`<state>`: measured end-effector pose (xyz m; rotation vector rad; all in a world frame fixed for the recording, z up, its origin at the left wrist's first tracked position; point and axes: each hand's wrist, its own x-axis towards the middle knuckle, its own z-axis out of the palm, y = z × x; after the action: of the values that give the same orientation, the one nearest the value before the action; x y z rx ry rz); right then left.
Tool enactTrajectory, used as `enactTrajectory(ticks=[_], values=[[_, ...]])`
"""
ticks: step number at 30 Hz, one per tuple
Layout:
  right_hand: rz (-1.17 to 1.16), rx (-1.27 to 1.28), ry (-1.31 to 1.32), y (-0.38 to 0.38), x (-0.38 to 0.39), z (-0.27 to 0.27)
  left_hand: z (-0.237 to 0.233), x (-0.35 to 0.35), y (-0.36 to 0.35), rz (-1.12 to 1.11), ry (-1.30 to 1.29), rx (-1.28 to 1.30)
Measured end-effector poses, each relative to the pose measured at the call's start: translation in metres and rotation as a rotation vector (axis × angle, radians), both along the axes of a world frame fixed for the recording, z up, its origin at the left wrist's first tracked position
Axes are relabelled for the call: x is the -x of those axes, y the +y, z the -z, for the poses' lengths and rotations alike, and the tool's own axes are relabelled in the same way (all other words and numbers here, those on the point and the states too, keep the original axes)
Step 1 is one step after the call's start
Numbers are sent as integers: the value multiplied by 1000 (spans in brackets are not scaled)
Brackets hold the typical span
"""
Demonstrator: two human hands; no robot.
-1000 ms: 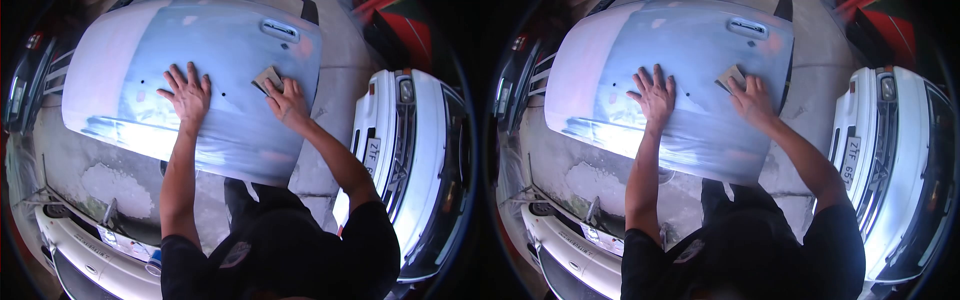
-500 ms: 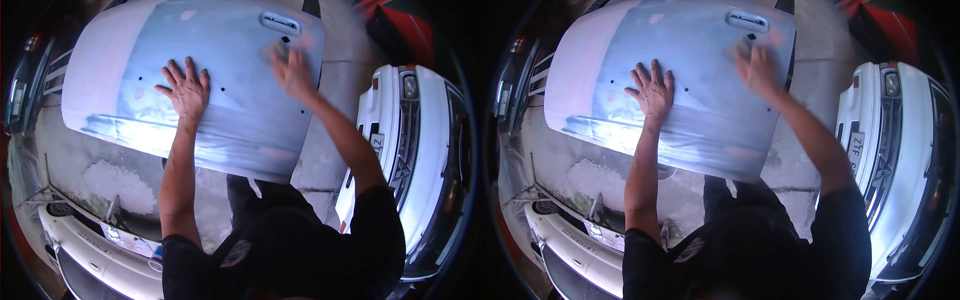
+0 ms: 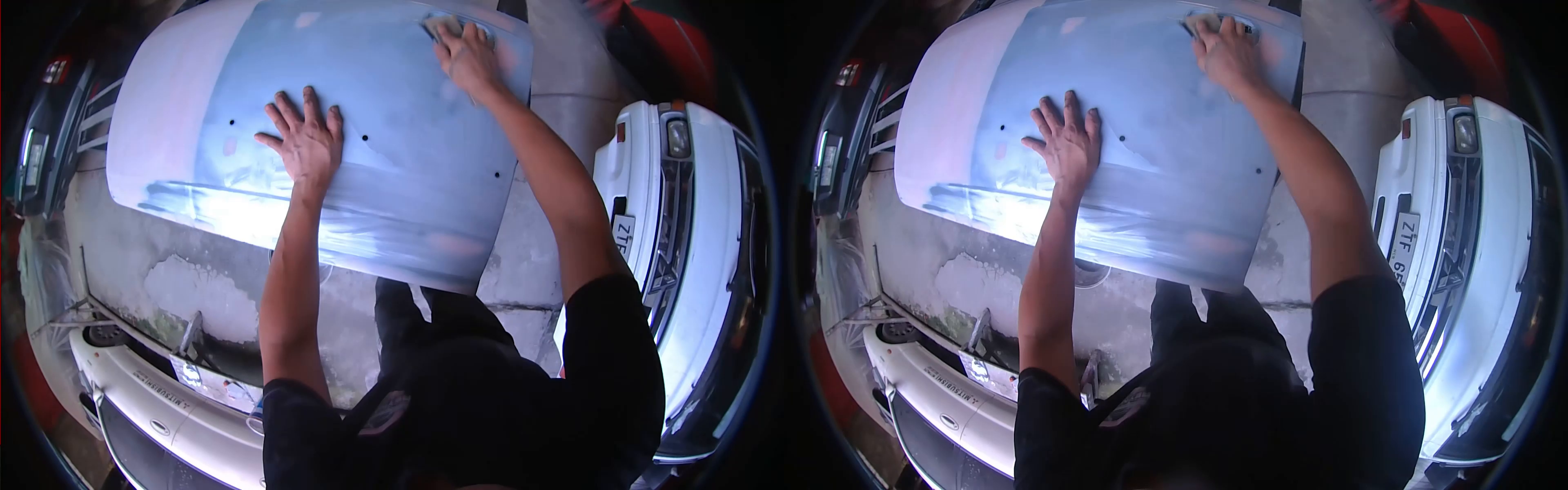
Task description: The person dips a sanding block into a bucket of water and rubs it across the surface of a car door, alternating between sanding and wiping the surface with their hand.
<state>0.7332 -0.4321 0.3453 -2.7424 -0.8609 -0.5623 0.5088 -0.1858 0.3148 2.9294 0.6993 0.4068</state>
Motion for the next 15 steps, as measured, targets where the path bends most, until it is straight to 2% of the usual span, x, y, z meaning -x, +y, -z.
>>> enactTrajectory(ticks=[3, 5, 6, 8, 12, 13, 15], values=[[58, 60, 24, -7, 36, 2, -1, 0, -1, -2, -6, 2], [-138, 37, 9, -36, 109, 10, -10, -5, 1, -7, -12, 4], [-142, 50, 12, -50, 128, 7, -8, 1, -2, -10, 20, 11], [-395, 22, 106, -63, 138, 6, -8, -1, -2, -23, 19, 21], [-106, -1, 43, -8, 4, 1, 1, 0, 1, -8, -14, -34], [-109, -6, 49, 3, 4, 4, 3, 1, 2, -11, -8, -39], [83, 20, 50, 12, 11, 1, 2, 1, 1, 0, -15, -19]])
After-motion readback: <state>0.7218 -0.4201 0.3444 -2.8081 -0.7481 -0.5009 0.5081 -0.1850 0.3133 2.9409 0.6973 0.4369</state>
